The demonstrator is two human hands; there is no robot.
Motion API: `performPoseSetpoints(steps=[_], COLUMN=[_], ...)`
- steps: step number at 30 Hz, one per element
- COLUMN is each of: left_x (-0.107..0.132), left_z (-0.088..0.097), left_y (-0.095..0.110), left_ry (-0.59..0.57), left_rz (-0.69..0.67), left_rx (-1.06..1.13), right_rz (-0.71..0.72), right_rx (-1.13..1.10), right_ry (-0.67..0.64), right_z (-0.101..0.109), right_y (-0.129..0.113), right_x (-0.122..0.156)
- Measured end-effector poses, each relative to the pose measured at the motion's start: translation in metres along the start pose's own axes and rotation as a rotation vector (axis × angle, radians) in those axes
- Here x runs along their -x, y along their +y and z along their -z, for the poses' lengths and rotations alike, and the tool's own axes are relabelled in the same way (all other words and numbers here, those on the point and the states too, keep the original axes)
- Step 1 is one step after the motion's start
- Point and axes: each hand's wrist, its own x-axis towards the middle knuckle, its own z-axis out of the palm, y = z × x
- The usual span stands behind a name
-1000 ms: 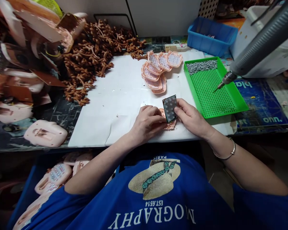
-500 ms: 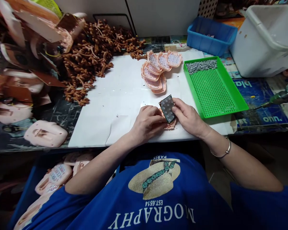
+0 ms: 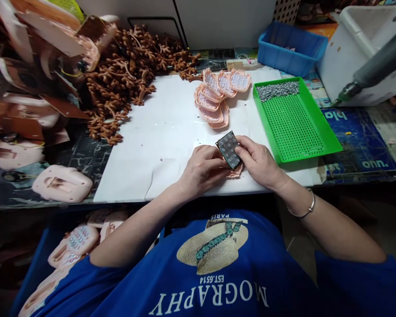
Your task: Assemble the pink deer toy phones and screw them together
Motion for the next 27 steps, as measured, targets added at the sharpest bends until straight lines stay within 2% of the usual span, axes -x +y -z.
performPoseSetpoints(steps=[6,10,14,18,20,24,27], left_x=[-0.001,-0.002,0.003,0.016,0.024,0.035,0.04], left_z=[0.0,0.002,0.017,0.032,0.036,0.034,0.029], left_y=[0.0,0.0,0.001,-0.006,-0.011,-0.017,-0.016], left_ry=[0.008,0.058,0.071,0.199,0.177,0.014,0.06], left_rz=[-0.01,-0.005,0.088,0.138,0.134,0.121,0.098], left_rx=[0.003,0.163,0.333,0.228,0.203,0.292,0.278], right_rz=[-0.023,-0.025,0.001,0.087,0.121,0.16,0.193], right_rx=[0.047,0.139,0.189,0.296,0.349,0.41,0.396], right_ry=[0.001,-0.013,-0.024,-0.017,-0.043,-0.122,-0.14], right_z=[-0.002,-0.002,0.0,0.001,0.001,0.0,0.0], right_y=[-0.004,-0.008,-0.01,-0.011,-0.011,-0.013,-0.016], right_x=[-0.002,-0.004,-0.007,-0.011,-0.014,-0.019,-0.019])
